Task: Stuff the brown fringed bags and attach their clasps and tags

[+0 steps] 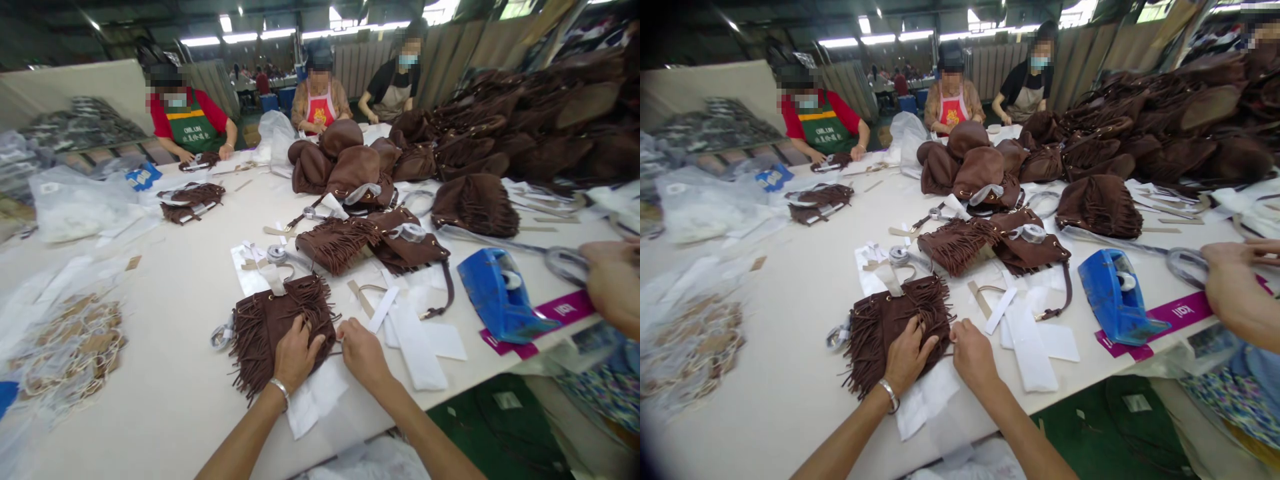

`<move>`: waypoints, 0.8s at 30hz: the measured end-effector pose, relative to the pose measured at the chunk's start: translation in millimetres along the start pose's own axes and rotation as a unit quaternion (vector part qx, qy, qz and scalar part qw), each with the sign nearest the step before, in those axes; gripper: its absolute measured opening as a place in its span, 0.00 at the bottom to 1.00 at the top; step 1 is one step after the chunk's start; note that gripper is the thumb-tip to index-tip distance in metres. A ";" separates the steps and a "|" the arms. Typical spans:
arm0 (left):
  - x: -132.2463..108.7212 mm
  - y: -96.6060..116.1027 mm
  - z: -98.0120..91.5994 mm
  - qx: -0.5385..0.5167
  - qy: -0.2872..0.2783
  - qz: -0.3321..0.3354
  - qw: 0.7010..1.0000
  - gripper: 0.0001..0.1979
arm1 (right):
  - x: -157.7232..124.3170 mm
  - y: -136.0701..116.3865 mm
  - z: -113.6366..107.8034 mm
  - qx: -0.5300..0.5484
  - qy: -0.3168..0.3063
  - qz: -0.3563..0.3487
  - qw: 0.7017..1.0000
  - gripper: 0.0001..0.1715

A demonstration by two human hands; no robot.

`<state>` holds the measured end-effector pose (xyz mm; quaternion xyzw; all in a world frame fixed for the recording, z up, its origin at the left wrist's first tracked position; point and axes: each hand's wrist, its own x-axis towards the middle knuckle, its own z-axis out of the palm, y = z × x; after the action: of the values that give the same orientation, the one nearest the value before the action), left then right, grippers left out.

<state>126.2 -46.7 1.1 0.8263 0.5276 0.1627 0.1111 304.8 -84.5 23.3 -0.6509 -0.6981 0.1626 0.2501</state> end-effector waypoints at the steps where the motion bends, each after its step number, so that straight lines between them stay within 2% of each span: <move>1: -0.5 -0.5 0.4 0.001 -0.005 0.001 1.000 0.18 | 6.3 -3.1 -7.6 0.011 0.025 0.014 1.000 0.16; 3: -1.3 -1.7 1.2 0.005 -0.015 0.000 1.000 0.17 | 21.3 -11.0 -13.2 0.033 0.078 0.029 0.996 0.15; 6: -1.2 -3.1 2.0 0.006 -0.035 0.008 0.999 0.15 | 41.4 -18.8 4.8 0.046 0.105 0.033 0.993 0.14; 10: 0.5 -2.0 1.1 0.002 -0.049 0.013 0.999 0.15 | 46.6 -10.8 46.6 -0.065 0.028 0.000 0.997 0.21; 13: -0.4 -0.1 -1.3 -0.022 -0.047 0.012 0.999 0.19 | 43.1 0.7 59.7 -0.145 -0.009 -0.022 0.989 0.24; 16: -2.4 -1.5 -3.0 -0.071 -0.021 -0.002 0.997 0.19 | 45.1 13.9 47.9 -0.113 -0.016 -0.041 0.993 0.22; 19: -3.6 -8.0 -3.7 -0.149 0.012 -0.016 0.989 0.16 | 45.5 28.0 21.1 -0.020 0.017 -0.036 0.999 0.18; 21: -3.7 -13.5 -3.9 -0.182 0.023 -0.027 0.983 0.14 | 38.5 33.8 4.9 0.006 0.050 -0.008 0.999 0.15; 24: -3.4 -18.1 -6.1 -0.198 0.023 -0.037 0.979 0.15 | 15.9 29.6 -4.9 0.036 0.023 0.002 0.999 0.11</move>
<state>107.4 -42.1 -0.2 0.7642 0.5171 0.2785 0.2665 331.6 -66.3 13.1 -0.6462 -0.6845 0.1731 0.2896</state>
